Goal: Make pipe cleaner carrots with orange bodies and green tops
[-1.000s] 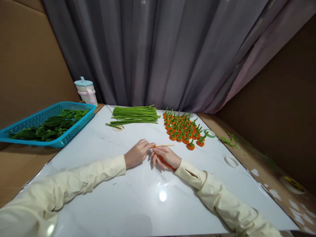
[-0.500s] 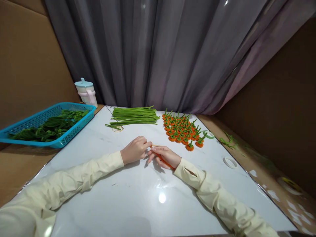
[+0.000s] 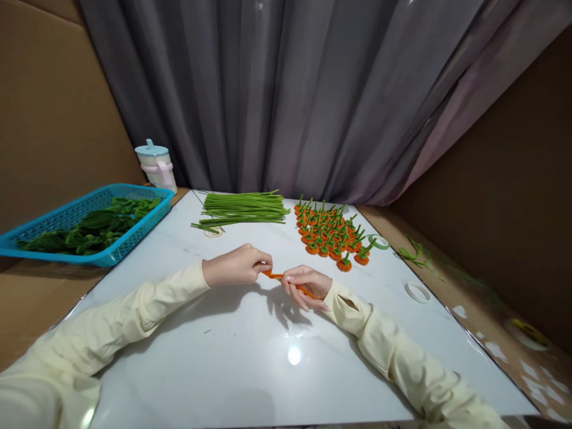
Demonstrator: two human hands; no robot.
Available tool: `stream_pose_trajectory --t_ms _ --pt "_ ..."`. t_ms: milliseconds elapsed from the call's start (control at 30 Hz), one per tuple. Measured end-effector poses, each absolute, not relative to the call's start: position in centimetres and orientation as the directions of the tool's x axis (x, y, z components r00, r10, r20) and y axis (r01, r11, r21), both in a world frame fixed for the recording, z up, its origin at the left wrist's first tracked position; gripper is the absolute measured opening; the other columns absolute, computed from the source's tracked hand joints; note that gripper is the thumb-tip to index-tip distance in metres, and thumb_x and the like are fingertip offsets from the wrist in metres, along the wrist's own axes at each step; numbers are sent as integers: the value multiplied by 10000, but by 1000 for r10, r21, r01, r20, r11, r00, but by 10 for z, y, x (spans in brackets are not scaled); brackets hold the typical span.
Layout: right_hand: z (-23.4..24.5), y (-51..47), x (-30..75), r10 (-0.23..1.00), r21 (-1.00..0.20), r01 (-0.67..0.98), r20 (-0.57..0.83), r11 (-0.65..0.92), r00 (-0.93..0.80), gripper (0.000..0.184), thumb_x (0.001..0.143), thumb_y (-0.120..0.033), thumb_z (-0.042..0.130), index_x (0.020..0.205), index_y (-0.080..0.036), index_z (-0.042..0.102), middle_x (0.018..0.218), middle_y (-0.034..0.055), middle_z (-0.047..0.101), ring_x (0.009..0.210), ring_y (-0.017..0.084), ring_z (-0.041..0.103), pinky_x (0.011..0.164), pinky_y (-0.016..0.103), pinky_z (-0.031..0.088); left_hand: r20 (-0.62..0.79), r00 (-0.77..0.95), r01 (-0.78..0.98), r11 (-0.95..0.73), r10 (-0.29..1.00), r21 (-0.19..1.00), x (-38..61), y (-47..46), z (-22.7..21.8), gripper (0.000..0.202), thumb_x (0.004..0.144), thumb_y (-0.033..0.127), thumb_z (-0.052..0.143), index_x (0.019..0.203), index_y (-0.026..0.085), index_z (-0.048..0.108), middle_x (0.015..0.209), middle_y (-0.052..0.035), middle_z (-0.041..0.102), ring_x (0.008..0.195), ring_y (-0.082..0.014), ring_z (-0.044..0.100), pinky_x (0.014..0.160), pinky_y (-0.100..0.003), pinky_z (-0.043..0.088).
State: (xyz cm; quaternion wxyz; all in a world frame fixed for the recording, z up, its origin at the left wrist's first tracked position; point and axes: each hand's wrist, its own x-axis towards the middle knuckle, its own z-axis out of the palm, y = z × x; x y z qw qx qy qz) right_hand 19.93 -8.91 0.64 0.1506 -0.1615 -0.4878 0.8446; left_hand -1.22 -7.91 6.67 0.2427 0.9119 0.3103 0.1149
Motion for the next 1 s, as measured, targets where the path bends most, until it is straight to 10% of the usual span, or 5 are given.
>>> stream_pose_trajectory --t_ms 367,667,1000 --pt "5 -94 200 422 -871 -95 -136 -482 -896 195 805 -274 536 725 -96 532 423 7 582 179 63 319 171 156 247 -184 917 297 -299 354 907 -16 -67 60 255 820 330 489 819 123 638 564 25 445 517 -82 369 510 -189 317" --pt "1 -90 194 598 -893 -207 -82 -399 -797 233 846 -322 499 763 -106 526 447 -13 591 192 39 305 190 129 253 -119 819 -111 359 561 927 -6 -67 31 178 772 264 597 899 167 519 498 106 271 441 -41 214 561 -206 352" --pt "-8 -86 189 681 -902 -259 -50 -344 -731 166 862 -282 467 857 -120 500 510 -15 613 205 43 296 185 137 277 -50 652 -220 251 757 943 3 -72 16 298 778 268 584 1056 162 583 524 80 322 475 -55 282 605 -213 359"
